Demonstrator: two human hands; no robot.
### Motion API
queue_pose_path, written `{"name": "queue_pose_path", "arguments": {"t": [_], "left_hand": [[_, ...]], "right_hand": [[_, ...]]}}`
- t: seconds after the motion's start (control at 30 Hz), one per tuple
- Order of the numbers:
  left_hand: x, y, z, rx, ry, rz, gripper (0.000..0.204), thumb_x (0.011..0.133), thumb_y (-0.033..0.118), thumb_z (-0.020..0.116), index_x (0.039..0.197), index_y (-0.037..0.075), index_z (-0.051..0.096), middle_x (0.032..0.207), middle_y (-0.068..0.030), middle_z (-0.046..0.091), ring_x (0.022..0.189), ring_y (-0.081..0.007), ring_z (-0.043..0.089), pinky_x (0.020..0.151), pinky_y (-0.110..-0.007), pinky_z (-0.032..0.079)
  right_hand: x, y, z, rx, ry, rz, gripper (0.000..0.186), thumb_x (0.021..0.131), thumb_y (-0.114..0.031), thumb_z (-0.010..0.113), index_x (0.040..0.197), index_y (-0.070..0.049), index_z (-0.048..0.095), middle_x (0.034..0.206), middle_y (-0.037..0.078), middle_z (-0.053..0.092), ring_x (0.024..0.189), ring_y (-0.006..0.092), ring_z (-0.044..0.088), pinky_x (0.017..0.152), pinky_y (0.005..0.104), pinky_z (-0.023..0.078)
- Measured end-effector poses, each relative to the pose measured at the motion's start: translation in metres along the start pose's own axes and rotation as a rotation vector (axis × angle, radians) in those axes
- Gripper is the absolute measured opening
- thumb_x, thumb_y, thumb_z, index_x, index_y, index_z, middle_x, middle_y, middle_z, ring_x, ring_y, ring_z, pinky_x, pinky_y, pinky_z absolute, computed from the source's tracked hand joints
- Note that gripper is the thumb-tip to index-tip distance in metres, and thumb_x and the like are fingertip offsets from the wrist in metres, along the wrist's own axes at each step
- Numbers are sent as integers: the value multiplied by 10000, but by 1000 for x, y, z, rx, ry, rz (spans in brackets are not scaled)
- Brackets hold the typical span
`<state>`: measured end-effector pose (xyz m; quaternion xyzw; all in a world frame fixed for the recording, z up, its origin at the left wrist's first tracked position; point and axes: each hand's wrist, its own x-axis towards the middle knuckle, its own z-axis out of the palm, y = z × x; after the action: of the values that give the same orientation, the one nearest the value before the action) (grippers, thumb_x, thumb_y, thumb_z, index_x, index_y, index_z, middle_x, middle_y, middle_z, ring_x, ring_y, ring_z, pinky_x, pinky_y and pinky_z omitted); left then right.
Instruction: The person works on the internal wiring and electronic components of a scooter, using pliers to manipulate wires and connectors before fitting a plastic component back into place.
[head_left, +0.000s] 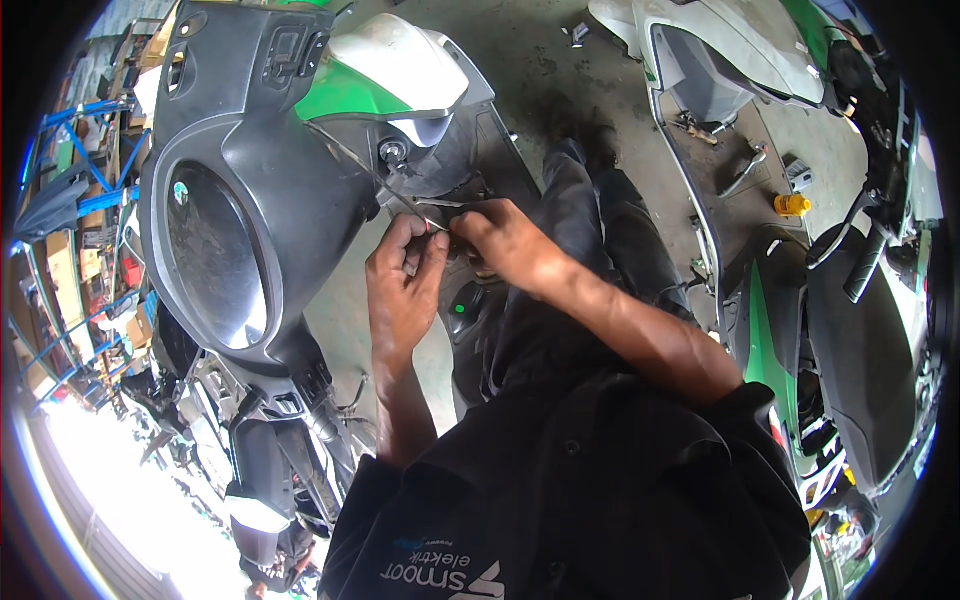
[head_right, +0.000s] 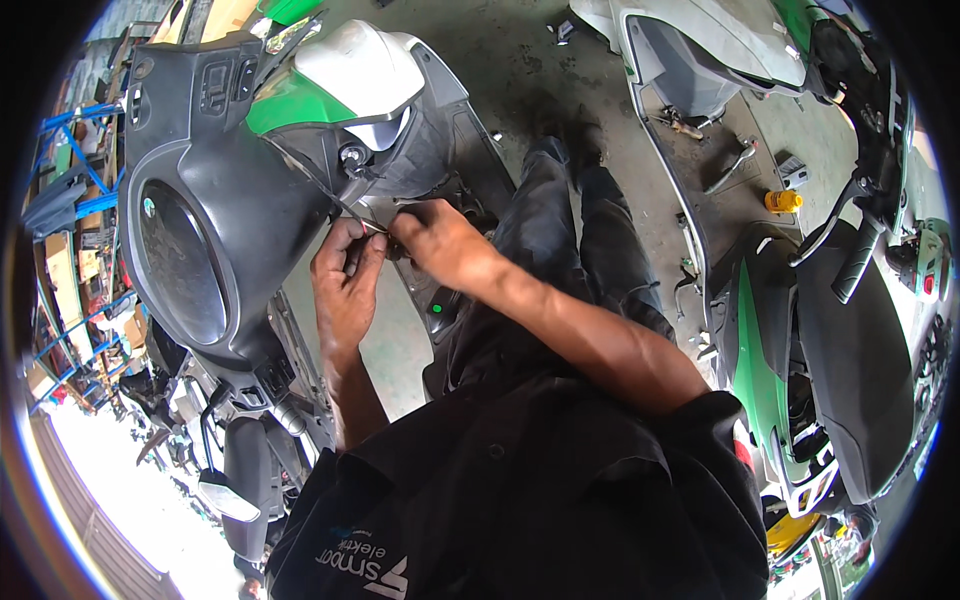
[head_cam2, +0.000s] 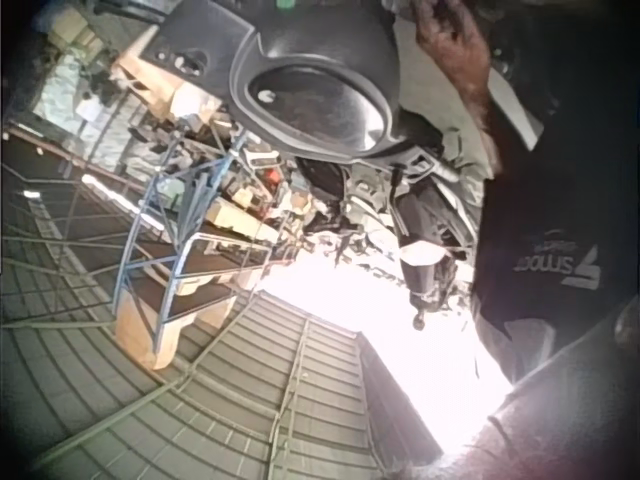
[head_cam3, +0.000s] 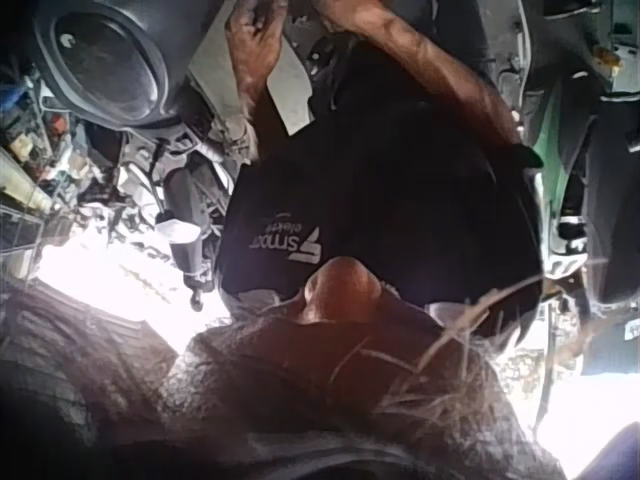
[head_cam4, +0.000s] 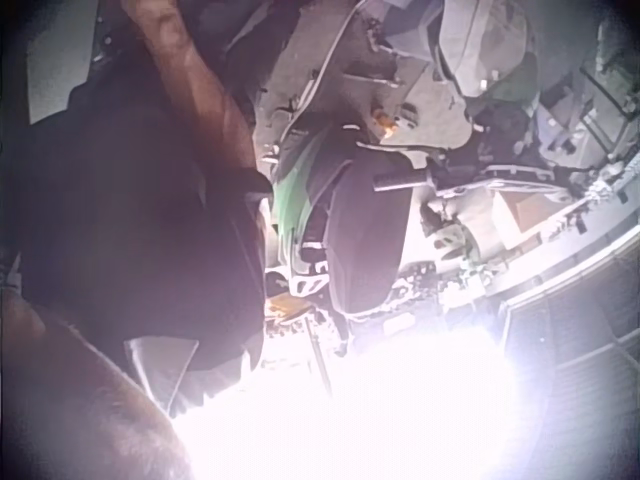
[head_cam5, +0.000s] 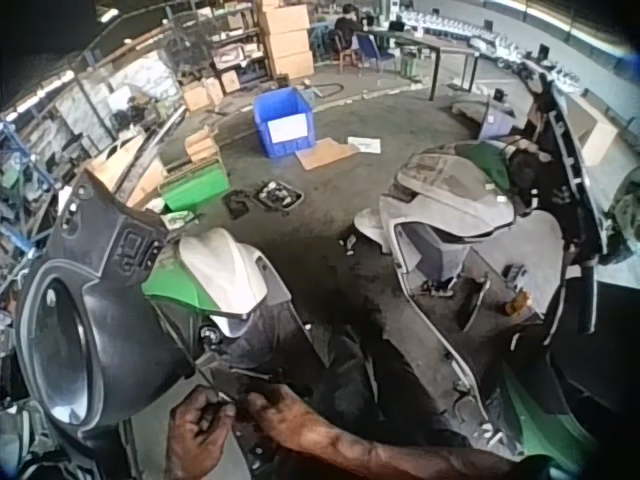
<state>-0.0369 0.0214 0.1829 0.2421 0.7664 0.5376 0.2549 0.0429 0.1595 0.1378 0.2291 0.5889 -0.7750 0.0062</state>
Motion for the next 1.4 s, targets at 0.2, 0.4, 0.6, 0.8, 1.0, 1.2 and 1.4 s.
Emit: {"name": "queue_pose_path", "arguments": {"t": [0.2, 0.4, 0.6, 0.8, 1.0, 1.2, 1.4], "left_hand": [[0, 1, -2, -78, -21, -40, 89, 1001, 29, 607, 941, 12, 543, 828, 15, 581, 728, -17, 487, 651, -188, 402], [-1, -2, -4, -110, -43, -41, 77, 1006, 19, 589, 949, 4, 539, 844, -3, 600, 765, -32, 545, 707, -207, 458], [-1, -3, -3, -101, -53, -22, 66, 1012, 16, 578, 966, 0, 534, 866, -14, 610, 802, -45, 583, 730, -217, 483], [0, -3, 3, -64, -33, -28, 71, 1010, 22, 584, 967, 3, 532, 852, -6, 596, 763, -40, 542, 698, -203, 457], [-3, -16, -8, -33, -26, -39, 86, 990, 30, 605, 950, 7, 532, 848, 1, 580, 720, -41, 489, 659, -218, 430], [-2, -1, -2, -227, -25, -33, 97, 984, 35, 616, 938, 8, 535, 835, 10, 569, 736, -38, 500, 672, -227, 440], [-4, -7, -2, -13, 27, -25, 93, 991, 29, 614, 940, 16, 537, 810, -9, 592, 722, -40, 520, 668, -219, 452]], "right_hand": [[-3, -10, -20, -398, -7, -331, 251, 874, -144, 667, 1063, 7, 598, 911, 161, 631, 824, 293, 655, 725, 393, 510], [-9, -16, -28, -907, -20, -866, 322, 841, -159, 735, 1076, -39, 549, 928, 125, 607, 918, 297, 654, 878, 423, 465], [-10, -17, -16, -593, 12, -516, 204, 966, -209, 636, 986, -12, 583, 863, 151, 627, 783, 342, 640, 746, 413, 480], [-5, -3, -7, 441, -141, 275, 311, 1032, -266, 538, 988, 34, 608, 821, 225, 644, 718, 412, 628, 651, 460, 488], [-14, -9, -13, -462, 132, -611, 198, 943, -156, 632, 1076, -21, 576, 932, 168, 632, 811, 378, 633, 755, 444, 505], [-11, -9, -15, -813, 71, -839, 228, 900, -152, 689, 1035, -16, 566, 961, 158, 611, 895, 353, 631, 830, 438, 458], [-14, -14, -2, -327, 57, -264, 196, 960, -161, 620, 978, 18, 541, 855, 188, 597, 795, 405, 625, 649, 449, 456]]}}
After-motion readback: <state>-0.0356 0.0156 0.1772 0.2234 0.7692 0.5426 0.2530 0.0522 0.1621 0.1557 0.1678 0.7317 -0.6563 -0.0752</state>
